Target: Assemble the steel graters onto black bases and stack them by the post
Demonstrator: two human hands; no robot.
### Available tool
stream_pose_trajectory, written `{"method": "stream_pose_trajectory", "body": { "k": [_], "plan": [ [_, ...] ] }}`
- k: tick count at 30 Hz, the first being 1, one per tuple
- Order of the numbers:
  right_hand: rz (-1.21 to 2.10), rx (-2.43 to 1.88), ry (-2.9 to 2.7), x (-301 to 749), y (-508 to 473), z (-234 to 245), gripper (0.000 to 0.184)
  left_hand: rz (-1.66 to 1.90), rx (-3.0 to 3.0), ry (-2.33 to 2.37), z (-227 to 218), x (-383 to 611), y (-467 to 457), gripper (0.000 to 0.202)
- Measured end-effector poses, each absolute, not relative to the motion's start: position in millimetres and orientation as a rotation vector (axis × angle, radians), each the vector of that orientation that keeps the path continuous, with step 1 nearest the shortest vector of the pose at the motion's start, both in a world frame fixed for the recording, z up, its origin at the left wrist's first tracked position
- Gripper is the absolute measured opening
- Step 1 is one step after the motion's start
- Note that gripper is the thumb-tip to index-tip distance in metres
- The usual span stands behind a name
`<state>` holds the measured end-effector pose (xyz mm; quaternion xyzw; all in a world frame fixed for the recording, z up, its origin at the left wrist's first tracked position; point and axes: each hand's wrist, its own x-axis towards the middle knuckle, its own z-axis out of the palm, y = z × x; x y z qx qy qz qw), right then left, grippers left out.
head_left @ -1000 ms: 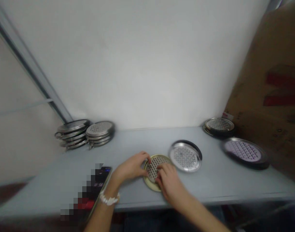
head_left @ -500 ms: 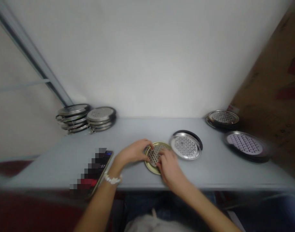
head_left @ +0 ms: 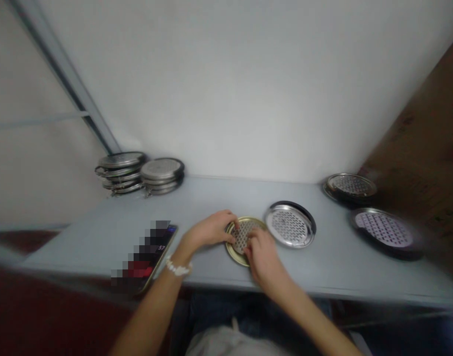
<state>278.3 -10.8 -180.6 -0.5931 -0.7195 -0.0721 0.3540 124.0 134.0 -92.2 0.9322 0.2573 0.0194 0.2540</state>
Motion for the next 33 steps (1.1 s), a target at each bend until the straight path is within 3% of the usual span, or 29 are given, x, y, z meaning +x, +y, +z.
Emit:
{"method": "stream_pose_trajectory", "body": {
  "k": [22, 33],
  "plan": [
    [-0.152, -1.498, -1.888, 284.6, -9.2, -181.9, 0.006, 0.090, 2.510, 0.640, -91.6, 122.8, 136.9, 0.025],
    [-0.167, -1.493, -1.823, 282.4, -9.3, -184.2, 0.014, 0.139, 2.506, 0.653, -99.0, 123.4, 137.9, 0.027]
  ]
}}
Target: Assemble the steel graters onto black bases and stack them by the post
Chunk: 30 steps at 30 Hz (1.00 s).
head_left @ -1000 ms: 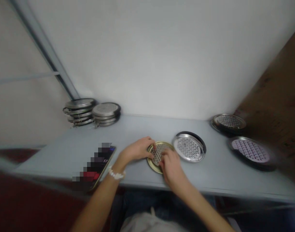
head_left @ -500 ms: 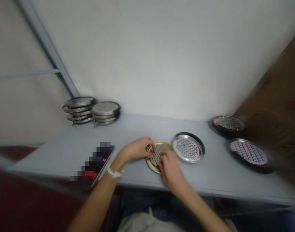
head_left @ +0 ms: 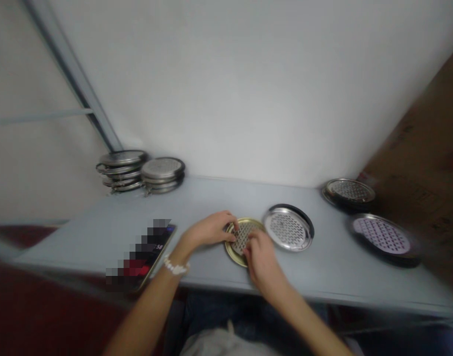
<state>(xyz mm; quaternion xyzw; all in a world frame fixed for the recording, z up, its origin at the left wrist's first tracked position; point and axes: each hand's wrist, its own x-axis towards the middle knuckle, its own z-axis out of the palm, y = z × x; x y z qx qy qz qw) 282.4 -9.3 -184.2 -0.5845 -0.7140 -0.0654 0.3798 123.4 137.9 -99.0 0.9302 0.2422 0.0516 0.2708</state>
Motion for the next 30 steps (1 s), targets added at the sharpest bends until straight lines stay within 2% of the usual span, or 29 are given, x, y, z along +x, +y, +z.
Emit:
{"method": "stream_pose_trajectory", "body": {
  "k": [30],
  "plan": [
    [-0.163, -1.511, -1.844, 284.3, -9.9, -184.5, 0.017, 0.126, 2.489, 0.644, -94.3, 126.2, 138.1, 0.024]
  ]
}}
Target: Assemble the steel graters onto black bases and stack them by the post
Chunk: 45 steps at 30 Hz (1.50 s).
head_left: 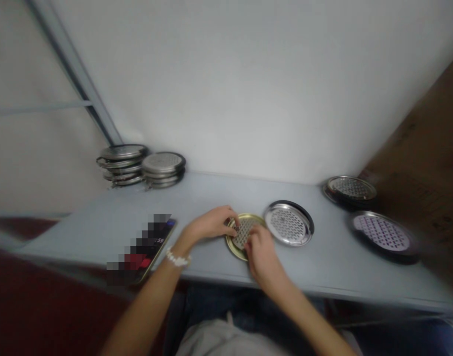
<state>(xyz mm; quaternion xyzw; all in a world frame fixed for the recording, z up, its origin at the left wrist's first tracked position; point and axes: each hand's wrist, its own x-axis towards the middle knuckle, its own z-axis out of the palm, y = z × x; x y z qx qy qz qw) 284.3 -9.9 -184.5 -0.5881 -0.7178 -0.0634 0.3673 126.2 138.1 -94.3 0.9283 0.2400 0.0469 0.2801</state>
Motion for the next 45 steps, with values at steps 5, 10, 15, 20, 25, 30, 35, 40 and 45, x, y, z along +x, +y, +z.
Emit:
{"method": "stream_pose_trajectory", "body": {
  "k": [5, 10, 15, 20, 25, 30, 35, 40, 45],
  "plan": [
    [-0.148, -1.503, -1.833, 285.9, -10.9, -183.0, 0.013, 0.108, 2.477, 0.556, -92.0, 122.3, 142.4, 0.026],
    [-0.148, -1.528, -1.811, 284.4, -11.7, -181.6, 0.017, 0.095, 2.501, 0.625, -96.0, 123.9, 140.1, 0.041],
    [-0.162, -1.535, -1.798, 282.0, -12.4, -180.6, 0.023, 0.075, 2.507, 0.679, -95.4, 126.4, 134.3, 0.039],
    [-0.183, -1.517, -1.792, 280.2, -12.1, -181.8, 0.022, 0.070, 2.543, 0.714, -94.5, 126.7, 129.9, 0.038],
    [-0.211, -1.513, -1.785, 278.2, -10.8, -185.1, 0.023, 0.113, 2.578, 0.742, -95.9, 127.1, 121.8, 0.035],
    [-0.229, -1.538, -1.772, 276.9, -8.3, -190.7, 0.019, 0.092, 2.622, 0.796, -91.8, 127.9, 107.5, 0.025],
    [-0.253, -1.548, -1.771, 275.8, -6.3, -193.7, 0.021, 0.061, 2.653, 0.844, -83.2, 130.5, 95.5, 0.024],
    [-0.251, -1.575, -1.756, 272.7, -6.4, -192.1, 0.021, 0.007, 2.686, 0.882, -78.8, 133.9, 88.8, 0.025],
    [-0.232, -1.585, -1.768, 271.8, -7.4, -191.0, 0.020, -0.051, 2.727, 0.900, -82.7, 134.7, 85.3, 0.027]
  ]
}}
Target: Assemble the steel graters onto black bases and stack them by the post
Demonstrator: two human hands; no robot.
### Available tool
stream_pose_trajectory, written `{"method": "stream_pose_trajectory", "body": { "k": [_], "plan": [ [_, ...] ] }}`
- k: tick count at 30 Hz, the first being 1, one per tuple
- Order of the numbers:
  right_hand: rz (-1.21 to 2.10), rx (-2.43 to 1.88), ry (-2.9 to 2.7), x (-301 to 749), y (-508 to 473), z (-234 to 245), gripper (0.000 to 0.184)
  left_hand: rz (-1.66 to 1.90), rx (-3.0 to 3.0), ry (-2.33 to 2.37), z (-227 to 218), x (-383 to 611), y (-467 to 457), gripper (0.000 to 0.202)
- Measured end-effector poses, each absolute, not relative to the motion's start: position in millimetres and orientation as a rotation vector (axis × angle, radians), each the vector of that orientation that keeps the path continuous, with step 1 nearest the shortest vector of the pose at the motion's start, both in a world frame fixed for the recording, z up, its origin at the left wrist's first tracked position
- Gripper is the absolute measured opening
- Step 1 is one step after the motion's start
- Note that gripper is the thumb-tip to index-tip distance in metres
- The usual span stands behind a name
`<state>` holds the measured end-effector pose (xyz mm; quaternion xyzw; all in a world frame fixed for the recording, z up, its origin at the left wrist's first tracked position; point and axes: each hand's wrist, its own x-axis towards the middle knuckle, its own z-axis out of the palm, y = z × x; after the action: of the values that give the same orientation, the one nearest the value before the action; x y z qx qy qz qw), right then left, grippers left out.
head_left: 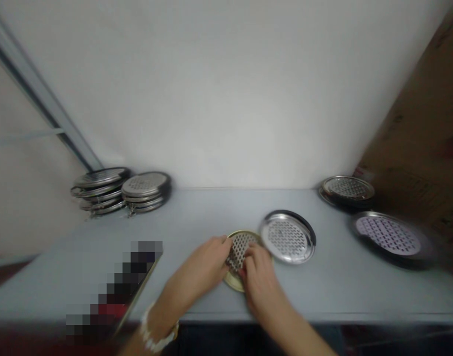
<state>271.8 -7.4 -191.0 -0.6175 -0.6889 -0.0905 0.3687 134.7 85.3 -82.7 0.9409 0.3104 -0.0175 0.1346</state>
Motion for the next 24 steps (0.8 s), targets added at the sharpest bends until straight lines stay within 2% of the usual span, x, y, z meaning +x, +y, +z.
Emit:
{"method": "stream_pose_trajectory", "body": {
  "k": [13, 22, 24],
  "plan": [
    [-0.144, -1.590, -1.785, 274.0, -9.8, -182.2, 0.015, -0.013, 2.726, 0.861, -78.1, 132.6, 84.3, 0.033],
    [0.060, -1.511, -1.706, 279.6, -11.1, -169.0, 0.007, 0.080, 2.687, 0.826, -81.0, 127.2, 97.9, 0.027],
    [0.129, -1.437, -1.644, 281.0, -11.8, -163.4, 0.012, 0.133, 2.713, 0.818, -81.0, 127.3, 95.1, 0.029]
  ]
}}
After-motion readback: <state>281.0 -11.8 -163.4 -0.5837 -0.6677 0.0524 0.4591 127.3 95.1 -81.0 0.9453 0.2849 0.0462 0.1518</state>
